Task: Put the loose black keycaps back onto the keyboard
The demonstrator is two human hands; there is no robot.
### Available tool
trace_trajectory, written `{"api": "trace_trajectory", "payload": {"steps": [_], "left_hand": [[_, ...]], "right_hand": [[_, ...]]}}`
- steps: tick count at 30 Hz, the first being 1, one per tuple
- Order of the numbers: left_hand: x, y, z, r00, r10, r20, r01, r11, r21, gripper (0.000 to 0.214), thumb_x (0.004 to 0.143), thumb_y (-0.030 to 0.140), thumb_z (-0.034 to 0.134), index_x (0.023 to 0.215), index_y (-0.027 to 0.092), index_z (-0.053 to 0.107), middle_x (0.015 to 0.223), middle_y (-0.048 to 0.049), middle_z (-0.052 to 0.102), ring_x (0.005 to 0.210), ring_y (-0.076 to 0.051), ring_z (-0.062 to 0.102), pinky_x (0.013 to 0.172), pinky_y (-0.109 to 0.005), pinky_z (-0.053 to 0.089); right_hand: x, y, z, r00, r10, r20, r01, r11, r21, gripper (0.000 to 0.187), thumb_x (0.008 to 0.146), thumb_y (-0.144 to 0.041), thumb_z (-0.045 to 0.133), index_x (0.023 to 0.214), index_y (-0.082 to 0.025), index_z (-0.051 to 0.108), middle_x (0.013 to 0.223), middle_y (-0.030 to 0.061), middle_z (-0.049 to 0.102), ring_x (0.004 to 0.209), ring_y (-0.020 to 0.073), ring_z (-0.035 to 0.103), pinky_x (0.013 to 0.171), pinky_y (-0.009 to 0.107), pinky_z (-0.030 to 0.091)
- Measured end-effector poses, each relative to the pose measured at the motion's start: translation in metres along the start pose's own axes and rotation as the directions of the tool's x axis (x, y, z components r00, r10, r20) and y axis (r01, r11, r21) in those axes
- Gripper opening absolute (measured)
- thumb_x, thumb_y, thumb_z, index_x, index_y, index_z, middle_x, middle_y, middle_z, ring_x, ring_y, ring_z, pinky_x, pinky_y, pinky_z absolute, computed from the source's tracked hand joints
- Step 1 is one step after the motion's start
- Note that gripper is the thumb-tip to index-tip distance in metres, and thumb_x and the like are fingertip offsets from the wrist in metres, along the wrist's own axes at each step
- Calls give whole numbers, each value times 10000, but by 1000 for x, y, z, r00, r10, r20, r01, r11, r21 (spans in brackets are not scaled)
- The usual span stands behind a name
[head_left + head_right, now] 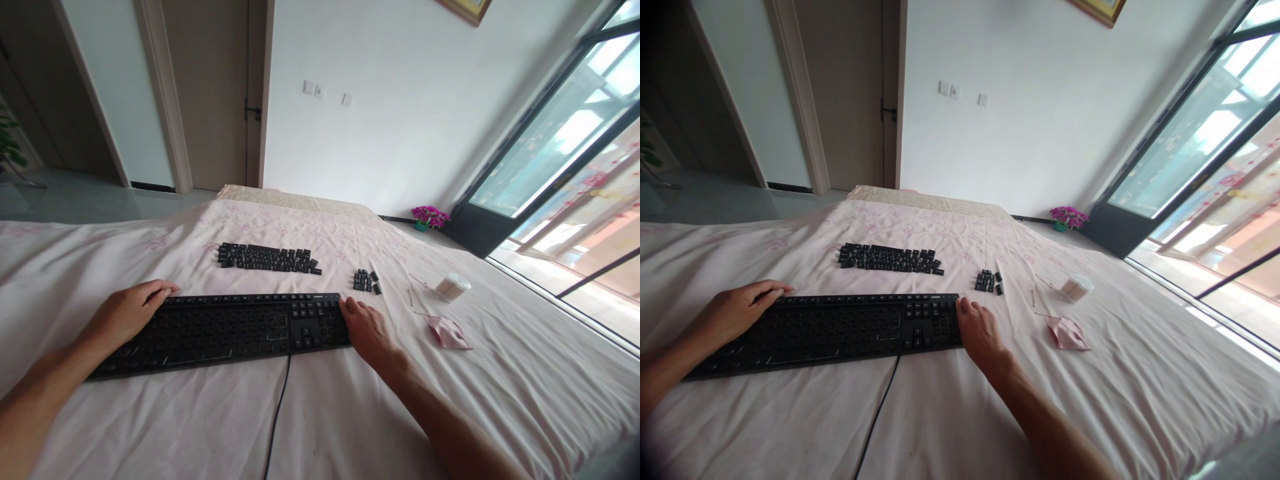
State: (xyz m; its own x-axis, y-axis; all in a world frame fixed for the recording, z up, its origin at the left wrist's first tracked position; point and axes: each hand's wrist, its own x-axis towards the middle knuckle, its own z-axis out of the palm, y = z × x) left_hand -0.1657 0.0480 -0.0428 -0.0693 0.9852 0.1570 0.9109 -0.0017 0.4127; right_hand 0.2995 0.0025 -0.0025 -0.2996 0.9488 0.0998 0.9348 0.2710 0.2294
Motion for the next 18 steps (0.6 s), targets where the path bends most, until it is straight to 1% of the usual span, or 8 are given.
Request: {"api": "trace_trajectory", "payload": {"steps": [2, 4, 7, 9, 11, 14, 16, 18], "left_hand": [[0, -1, 1, 1000, 3, 0, -3, 1000, 1, 383, 860, 465, 377, 1026, 271, 663, 1076, 12, 714, 931, -182, 661, 773, -217, 439], [0, -1, 1, 1000, 6, -1, -6, 1000, 6, 385, 861, 465, 371, 1024, 272, 661, 1074, 12, 715, 932, -182, 662, 772, -218, 438], [0, 0, 0, 1000, 7, -2, -7, 1000, 11, 386, 864, 460, 363, 1017, 267, 660, 1059, 12, 720, 925, -181, 664, 766, -216, 441], [-1, 1, 0, 1000, 13, 4, -13, 1000, 12, 384, 866, 455, 364, 1016, 263, 661, 1061, 13, 720, 926, -179, 662, 776, -214, 439], [-1, 2, 0, 1000, 22, 3, -22, 1000, 11, 379, 867, 446, 369, 1018, 259, 662, 1071, 13, 718, 932, -179, 660, 792, -215, 435], [0, 1, 0, 1000, 29, -8, -29, 1000, 7, 375, 865, 446, 375, 1013, 259, 665, 1063, 17, 720, 924, -180, 662, 791, -216, 437], [0, 0, 1, 999, 37, -12, -37, 999, 7, 374, 867, 449, 373, 1009, 263, 665, 1053, 21, 723, 920, -179, 664, 792, -213, 438], [0, -1, 1, 999, 47, -14, -47, 999, 11, 371, 871, 446, 368, 1009, 265, 662, 1055, 22, 722, 930, -177, 661, 803, -210, 436]], "right_hand": [[0, 0, -4, 1000, -5, 5, 4, 1000, 16, 457, 834, -60, 414, 1270, -159, 509, 1102, 125, 609, 903, 215, 568, 704, 304, 399], [1, 3, -9, 1000, 3, -12, -2, 998, 56, 388, 852, -86, 418, 1201, -184, 557, 1044, 96, 621, 875, 198, 575, 670, 284, 382], [4, 9, -11, 999, 20, -43, -13, 987, 163, 239, 913, -202, 419, 998, -218, 642, 929, 48, 628, 783, 158, 585, 630, 255, 356], [7, 14, -8, 997, 29, -68, -11, 969, 247, 272, 939, -245, 403, 901, -224, 672, 881, 28, 631, 743, 135, 589, 638, 240, 358], [11, 19, -2, 993, 53, -103, -17, 946, 324, 290, 941, -241, 413, 890, -230, 699, 875, 20, 643, 756, 127, 601, 668, 229, 374], [17, 25, 7, 985, 95, -142, -30, 913, 406, 238, 908, -245, 489, 967, -240, 720, 924, 20, 666, 816, 136, 618, 724, 225, 401], [20, 28, 9, 984, 102, -146, -31, 904, 426, 226, 886, -247, 526, 999, -241, 721, 951, 22, 676, 837, 143, 625, 750, 230, 413], [24, 30, 9, 986, 101, -129, -37, 906, 423, 214, 867, -243, 550, 984, -240, 729, 954, 21, 684, 839, 147, 629, 761, 235, 420]]}}
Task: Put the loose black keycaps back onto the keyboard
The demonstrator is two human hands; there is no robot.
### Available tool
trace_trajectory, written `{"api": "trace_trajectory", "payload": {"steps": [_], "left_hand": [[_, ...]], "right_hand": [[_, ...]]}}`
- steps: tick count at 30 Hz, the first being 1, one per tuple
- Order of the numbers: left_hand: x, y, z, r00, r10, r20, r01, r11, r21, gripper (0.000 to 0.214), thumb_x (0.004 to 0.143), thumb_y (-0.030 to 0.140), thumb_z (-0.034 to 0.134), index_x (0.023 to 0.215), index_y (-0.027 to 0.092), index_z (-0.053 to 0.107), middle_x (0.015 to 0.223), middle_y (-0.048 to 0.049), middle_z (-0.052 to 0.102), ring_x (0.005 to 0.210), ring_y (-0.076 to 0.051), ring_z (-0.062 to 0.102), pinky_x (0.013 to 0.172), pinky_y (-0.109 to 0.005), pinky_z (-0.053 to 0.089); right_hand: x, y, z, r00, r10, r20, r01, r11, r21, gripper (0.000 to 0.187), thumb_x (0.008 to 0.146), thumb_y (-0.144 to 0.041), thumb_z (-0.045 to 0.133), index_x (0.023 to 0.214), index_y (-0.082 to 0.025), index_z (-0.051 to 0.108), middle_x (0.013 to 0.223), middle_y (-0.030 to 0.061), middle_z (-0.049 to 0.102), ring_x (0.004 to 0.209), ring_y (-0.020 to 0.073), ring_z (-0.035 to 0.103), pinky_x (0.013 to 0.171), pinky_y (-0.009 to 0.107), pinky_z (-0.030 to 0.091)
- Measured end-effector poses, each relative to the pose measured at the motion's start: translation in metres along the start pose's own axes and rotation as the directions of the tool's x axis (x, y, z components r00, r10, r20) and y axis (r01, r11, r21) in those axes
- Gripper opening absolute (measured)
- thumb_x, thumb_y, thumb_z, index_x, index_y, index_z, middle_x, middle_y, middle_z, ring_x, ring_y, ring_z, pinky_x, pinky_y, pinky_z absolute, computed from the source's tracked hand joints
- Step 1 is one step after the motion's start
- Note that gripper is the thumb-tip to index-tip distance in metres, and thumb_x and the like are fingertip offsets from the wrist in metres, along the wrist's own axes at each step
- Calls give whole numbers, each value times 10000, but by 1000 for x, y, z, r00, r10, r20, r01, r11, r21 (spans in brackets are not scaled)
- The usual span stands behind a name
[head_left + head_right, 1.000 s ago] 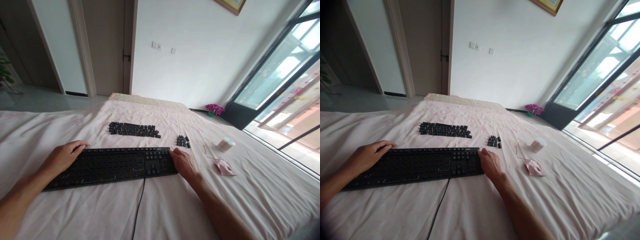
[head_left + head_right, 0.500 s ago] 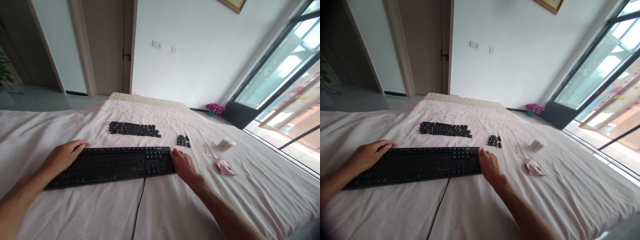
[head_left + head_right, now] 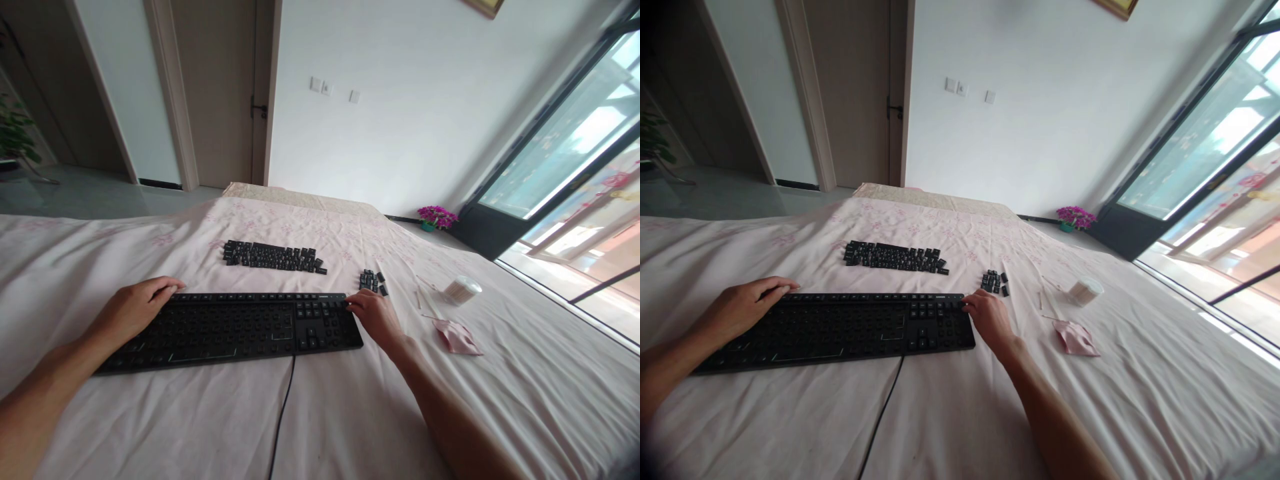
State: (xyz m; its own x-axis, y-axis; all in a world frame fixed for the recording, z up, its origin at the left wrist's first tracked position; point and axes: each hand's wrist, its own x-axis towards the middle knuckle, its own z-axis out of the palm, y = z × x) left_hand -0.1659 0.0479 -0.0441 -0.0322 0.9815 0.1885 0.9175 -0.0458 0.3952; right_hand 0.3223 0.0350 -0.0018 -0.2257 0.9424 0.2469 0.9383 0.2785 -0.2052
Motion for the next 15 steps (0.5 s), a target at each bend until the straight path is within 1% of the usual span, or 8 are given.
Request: {"api": "trace_trajectory", "payload": {"steps": [3, 8, 11, 15], "left_hand": [[0, 1, 0, 1000, 1, 8, -1, 1000, 2, 369, 875, 441, 367, 1013, 262, 659, 1066, 22, 718, 948, -177, 656, 816, -211, 432], [0, 2, -2, 1000, -9, 23, 8, 1000, 1, 372, 877, 434, 362, 1017, 257, 658, 1071, 18, 716, 954, -175, 653, 813, -207, 430], [0, 2, -1, 1000, -9, 11, 9, 1000, -1, 372, 871, 442, 369, 1009, 262, 664, 1066, 21, 719, 946, -174, 656, 811, -202, 433], [0, 2, -1, 1000, -14, 12, 14, 1000, 2, 387, 873, 454, 364, 1023, 258, 662, 1053, 13, 721, 921, -177, 663, 810, -211, 440]], "right_hand": [[7, 1, -3, 999, -2, 42, 3, 1000, -19, 194, 838, -226, 582, 950, -242, 740, 936, 15, 694, 840, 149, 633, 763, 236, 422], [15, 4, -8, 994, -55, 92, 54, 998, 7, 154, 819, -203, 606, 859, -245, 748, 867, -5, 698, 808, 138, 630, 749, 223, 415], [11, 2, -9, 995, -69, 75, 71, 997, -25, 178, 855, -205, 571, 860, -244, 745, 873, 4, 693, 807, 143, 629, 734, 226, 408], [-1, -6, -8, 995, -80, 56, 84, 993, -79, 243, 917, -226, 490, 912, -238, 733, 887, 28, 681, 795, 147, 626, 695, 228, 394]]}}
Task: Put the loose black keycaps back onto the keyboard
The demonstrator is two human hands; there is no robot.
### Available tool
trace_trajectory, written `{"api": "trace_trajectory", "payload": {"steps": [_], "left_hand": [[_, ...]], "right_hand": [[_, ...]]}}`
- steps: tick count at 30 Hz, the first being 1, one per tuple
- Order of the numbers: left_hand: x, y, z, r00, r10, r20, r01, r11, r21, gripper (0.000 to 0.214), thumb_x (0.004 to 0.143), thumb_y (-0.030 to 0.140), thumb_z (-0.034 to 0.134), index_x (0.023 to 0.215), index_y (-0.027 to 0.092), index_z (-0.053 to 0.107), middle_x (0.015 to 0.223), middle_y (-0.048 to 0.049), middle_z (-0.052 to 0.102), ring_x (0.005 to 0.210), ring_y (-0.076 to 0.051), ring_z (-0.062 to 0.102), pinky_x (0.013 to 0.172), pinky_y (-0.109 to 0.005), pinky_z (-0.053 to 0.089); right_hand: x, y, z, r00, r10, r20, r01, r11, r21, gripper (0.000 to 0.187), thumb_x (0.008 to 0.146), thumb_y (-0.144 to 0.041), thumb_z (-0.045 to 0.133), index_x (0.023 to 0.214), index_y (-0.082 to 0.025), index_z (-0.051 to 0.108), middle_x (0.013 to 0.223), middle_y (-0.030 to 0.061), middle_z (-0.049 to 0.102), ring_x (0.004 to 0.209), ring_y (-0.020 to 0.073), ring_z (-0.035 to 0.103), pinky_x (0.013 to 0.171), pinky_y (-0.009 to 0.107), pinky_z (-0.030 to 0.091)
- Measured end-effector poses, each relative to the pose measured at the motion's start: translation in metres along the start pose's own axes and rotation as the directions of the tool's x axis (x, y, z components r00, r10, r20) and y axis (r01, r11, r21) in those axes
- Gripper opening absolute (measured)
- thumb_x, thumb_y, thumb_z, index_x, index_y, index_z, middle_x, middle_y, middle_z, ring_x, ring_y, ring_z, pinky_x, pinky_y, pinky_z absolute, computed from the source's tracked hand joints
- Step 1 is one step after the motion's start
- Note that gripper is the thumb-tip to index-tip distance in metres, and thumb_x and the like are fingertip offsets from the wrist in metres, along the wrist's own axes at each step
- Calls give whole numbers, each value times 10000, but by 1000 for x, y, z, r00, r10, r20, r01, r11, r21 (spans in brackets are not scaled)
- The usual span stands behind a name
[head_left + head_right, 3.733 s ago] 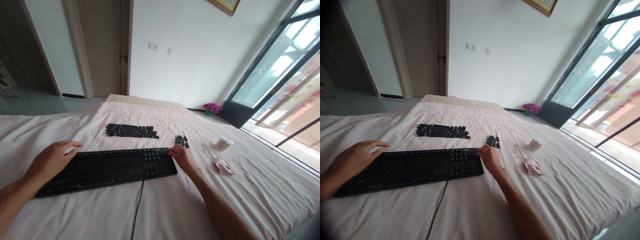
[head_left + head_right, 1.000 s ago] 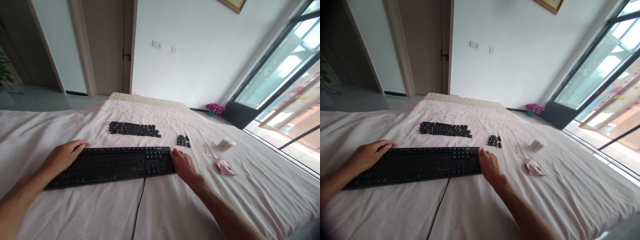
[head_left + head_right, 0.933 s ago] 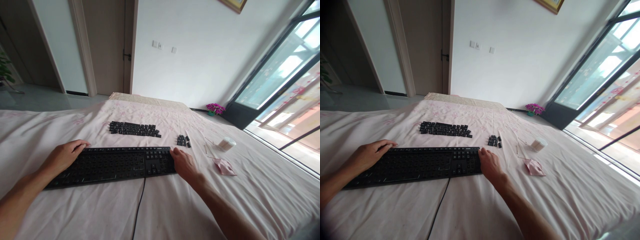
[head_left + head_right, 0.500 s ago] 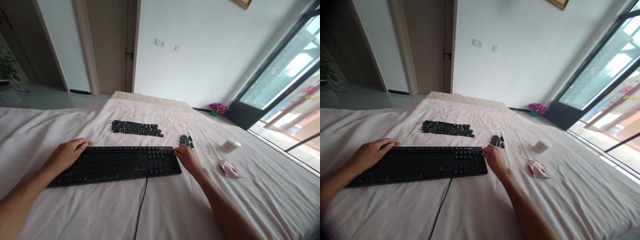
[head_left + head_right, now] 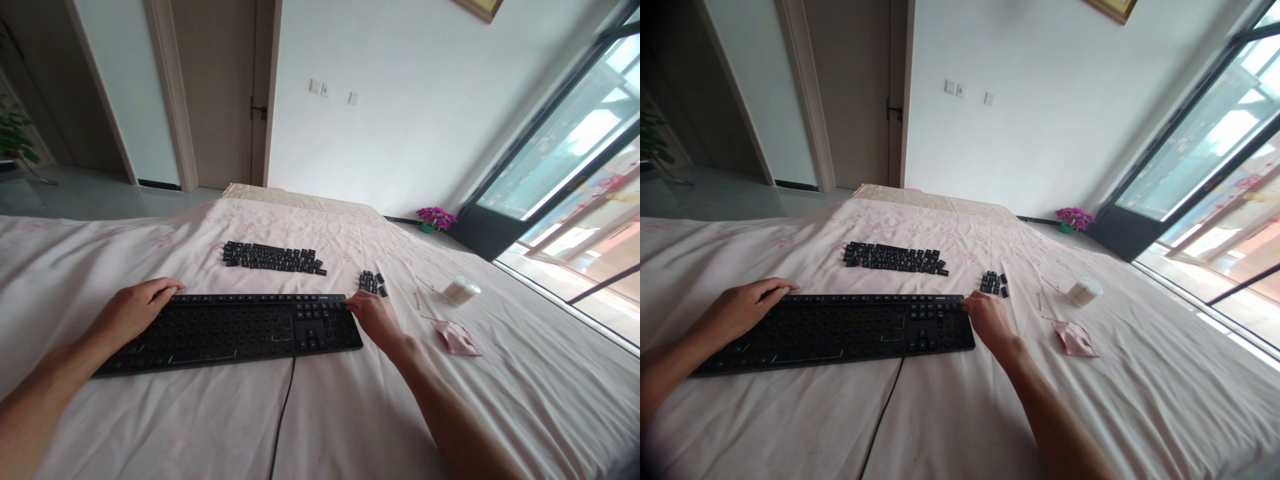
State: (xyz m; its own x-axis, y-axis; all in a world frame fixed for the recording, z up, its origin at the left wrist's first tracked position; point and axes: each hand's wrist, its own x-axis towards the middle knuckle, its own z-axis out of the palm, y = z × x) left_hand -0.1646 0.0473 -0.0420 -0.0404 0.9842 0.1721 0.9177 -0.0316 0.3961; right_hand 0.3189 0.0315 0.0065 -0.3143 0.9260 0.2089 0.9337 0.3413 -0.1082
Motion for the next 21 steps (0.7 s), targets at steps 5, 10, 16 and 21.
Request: {"api": "trace_trajectory", "payload": {"steps": [5, 10, 16, 21], "left_hand": [[0, 0, 0, 1000, -9, 11, 9, 1000, 8, 386, 875, 456, 360, 1023, 263, 660, 1050, 17, 720, 921, -175, 660, 783, -210, 440], [1, -3, 1, 999, -26, 25, 26, 1000, 0, 390, 878, 458, 356, 1039, 264, 653, 1075, 23, 712, 931, -163, 651, 786, -200, 428], [1, -3, 2, 999, -26, 22, 26, 1000, -6, 382, 874, 460, 367, 1035, 267, 655, 1086, 33, 707, 939, -165, 642, 791, -201, 414], [1, -4, 3, 999, -27, 28, 28, 1000, -11, 384, 875, 460, 366, 1051, 265, 646, 1092, 29, 700, 949, -168, 636, 801, -204, 405]], "right_hand": [[-5, -5, 1, 1000, 14, -1, -14, 999, -41, 232, 928, -245, 486, 922, -234, 717, 885, 31, 661, 781, 138, 612, 660, 223, 368], [0, -4, -2, 999, -4, 48, 9, 995, -96, 270, 949, -267, 448, 855, -209, 696, 833, 30, 638, 724, 127, 585, 612, 236, 318], [1, 0, -2, 997, -29, 68, 34, 997, -72, 267, 942, -277, 460, 830, -213, 694, 828, 22, 645, 726, 131, 581, 610, 244, 294], [5, 4, 0, 998, -9, 56, 12, 999, -50, 210, 913, -270, 509, 873, -231, 711, 860, 14, 657, 748, 133, 591, 616, 241, 298]]}}
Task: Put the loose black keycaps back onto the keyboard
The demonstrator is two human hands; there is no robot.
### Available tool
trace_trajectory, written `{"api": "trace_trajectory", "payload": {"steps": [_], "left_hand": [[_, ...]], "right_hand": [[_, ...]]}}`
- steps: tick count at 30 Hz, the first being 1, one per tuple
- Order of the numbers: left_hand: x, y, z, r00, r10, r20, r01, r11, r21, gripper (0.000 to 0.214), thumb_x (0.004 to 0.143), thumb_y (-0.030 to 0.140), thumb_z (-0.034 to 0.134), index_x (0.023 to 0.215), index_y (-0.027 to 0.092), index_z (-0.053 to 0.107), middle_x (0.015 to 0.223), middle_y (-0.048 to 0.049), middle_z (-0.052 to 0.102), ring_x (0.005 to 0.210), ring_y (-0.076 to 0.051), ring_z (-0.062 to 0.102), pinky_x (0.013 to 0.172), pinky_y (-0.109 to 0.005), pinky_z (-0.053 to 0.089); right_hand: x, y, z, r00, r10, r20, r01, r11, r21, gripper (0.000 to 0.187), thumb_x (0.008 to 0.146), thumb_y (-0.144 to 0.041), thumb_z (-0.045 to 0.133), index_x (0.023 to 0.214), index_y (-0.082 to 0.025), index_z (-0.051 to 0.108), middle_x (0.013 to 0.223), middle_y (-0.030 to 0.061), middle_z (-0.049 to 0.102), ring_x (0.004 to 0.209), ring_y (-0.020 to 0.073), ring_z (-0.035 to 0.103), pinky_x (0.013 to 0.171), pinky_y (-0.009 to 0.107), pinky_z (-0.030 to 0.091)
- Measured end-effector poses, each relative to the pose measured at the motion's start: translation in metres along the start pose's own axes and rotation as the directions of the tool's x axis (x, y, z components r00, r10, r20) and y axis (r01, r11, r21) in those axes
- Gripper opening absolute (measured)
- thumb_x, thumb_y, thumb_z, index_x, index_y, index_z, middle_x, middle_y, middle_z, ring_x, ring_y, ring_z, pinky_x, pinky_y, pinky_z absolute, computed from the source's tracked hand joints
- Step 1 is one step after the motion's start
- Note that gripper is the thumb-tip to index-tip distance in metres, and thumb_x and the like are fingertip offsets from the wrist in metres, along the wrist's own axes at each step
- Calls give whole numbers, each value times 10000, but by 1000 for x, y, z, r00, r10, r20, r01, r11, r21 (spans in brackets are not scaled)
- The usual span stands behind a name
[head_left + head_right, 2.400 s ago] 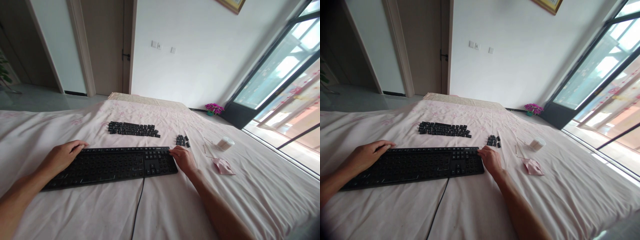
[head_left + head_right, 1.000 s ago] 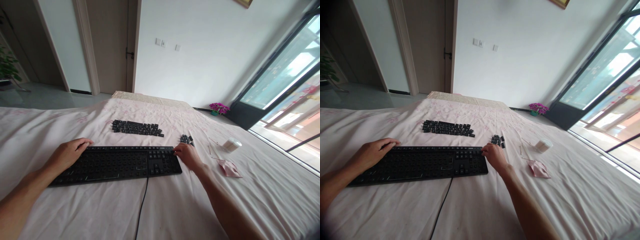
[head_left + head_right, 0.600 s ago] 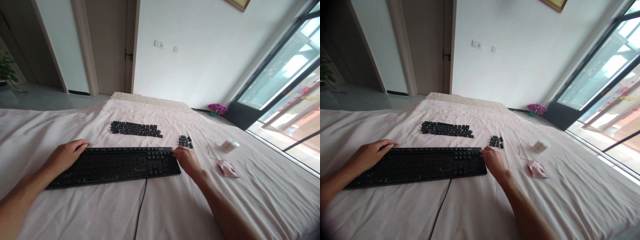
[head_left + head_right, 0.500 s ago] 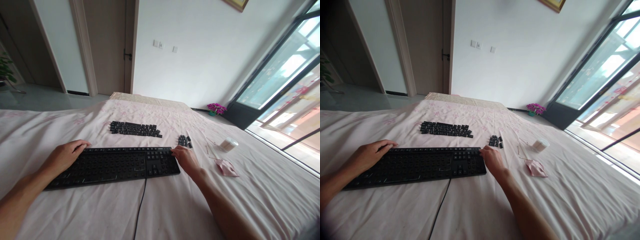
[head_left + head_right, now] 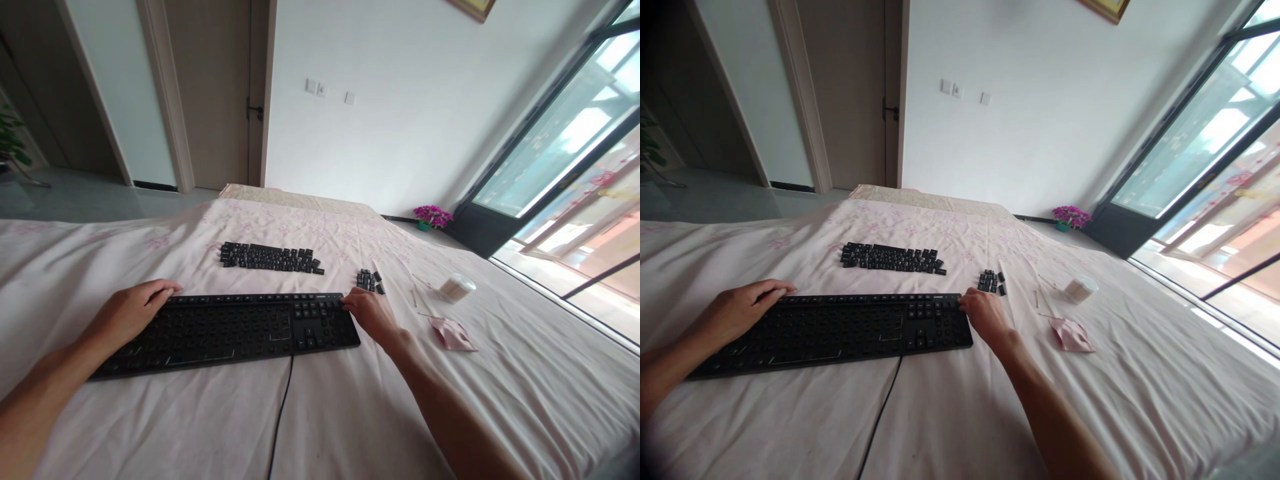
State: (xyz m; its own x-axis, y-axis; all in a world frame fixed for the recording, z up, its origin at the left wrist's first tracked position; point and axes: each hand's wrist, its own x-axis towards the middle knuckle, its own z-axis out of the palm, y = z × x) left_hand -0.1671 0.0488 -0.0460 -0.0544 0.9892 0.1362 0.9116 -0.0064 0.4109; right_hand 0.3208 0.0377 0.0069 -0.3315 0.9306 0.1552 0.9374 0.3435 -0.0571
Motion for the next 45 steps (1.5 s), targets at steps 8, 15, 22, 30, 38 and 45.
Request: {"api": "trace_trajectory", "payload": {"steps": [8, 15, 22, 30, 38, 45], "left_hand": [[0, -2, 2, 1000, 16, -18, -16, 1000, -3, 379, 872, 463, 371, 1038, 260, 644, 1074, 32, 704, 926, -160, 640, 805, -195, 403], [0, -2, 1, 999, 22, -32, -22, 1000, -1, 384, 868, 459, 370, 1033, 257, 652, 1069, 30, 709, 920, -162, 647, 784, -195, 412], [0, -1, 0, 1000, 14, -4, -14, 1000, 14, 374, 886, 454, 354, 1049, 271, 637, 1086, 27, 703, 937, -169, 649, 790, -209, 415], [2, -6, 4, 1000, 16, -19, -16, 1000, 11, 363, 879, 443, 363, 1038, 281, 646, 1104, 33, 702, 966, -173, 650, 800, -211, 418], [1, -2, -4, 996, -84, 36, 87, 991, -100, 379, 839, 478, 438, 1058, 261, 658, 1098, 18, 708, 990, -194, 640, 833, -232, 428], [-5, -8, -9, 979, -202, 31, 194, 871, -451, 470, 803, 537, 511, 1117, 211, 639, 1118, -18, 709, 1054, -212, 627, 868, -250, 462]], "right_hand": [[-10, -14, -3, 997, 45, 54, -39, 993, -110, 280, 937, -218, 402, 870, -218, 674, 856, 29, 627, 720, 124, 565, 599, 257, 279], [-23, -30, 5, 991, 105, 83, -85, 974, -211, 437, 846, -86, 412, 1241, -233, 527, 1065, 68, 598, 880, 177, 577, 624, 269, 335], [-26, -25, 5, 991, 123, 54, -116, 985, -129, 489, 831, -82, 417, 1254, -280, 564, 1097, 44, 626, 884, 171, 602, 647, 252, 372], [-33, -14, 20, 957, 243, -158, -216, 961, 172, 481, 846, -95, 406, 1220, -315, 614, 1109, -16, 658, 923, 140, 621, 781, 221, 426], [-37, -9, 19, 937, 277, -215, -253, 959, 130, 394, 900, -142, 401, 1176, -289, 641, 1153, 4, 627, 1021, 141, 576, 833, 229, 419], [-43, 7, 16, 907, 417, -54, -418, 908, -12, 313, 910, -319, 474, 1178, -304, 636, 1084, 34, 614, 1022, 181, 561, 736, 252, 395]]}}
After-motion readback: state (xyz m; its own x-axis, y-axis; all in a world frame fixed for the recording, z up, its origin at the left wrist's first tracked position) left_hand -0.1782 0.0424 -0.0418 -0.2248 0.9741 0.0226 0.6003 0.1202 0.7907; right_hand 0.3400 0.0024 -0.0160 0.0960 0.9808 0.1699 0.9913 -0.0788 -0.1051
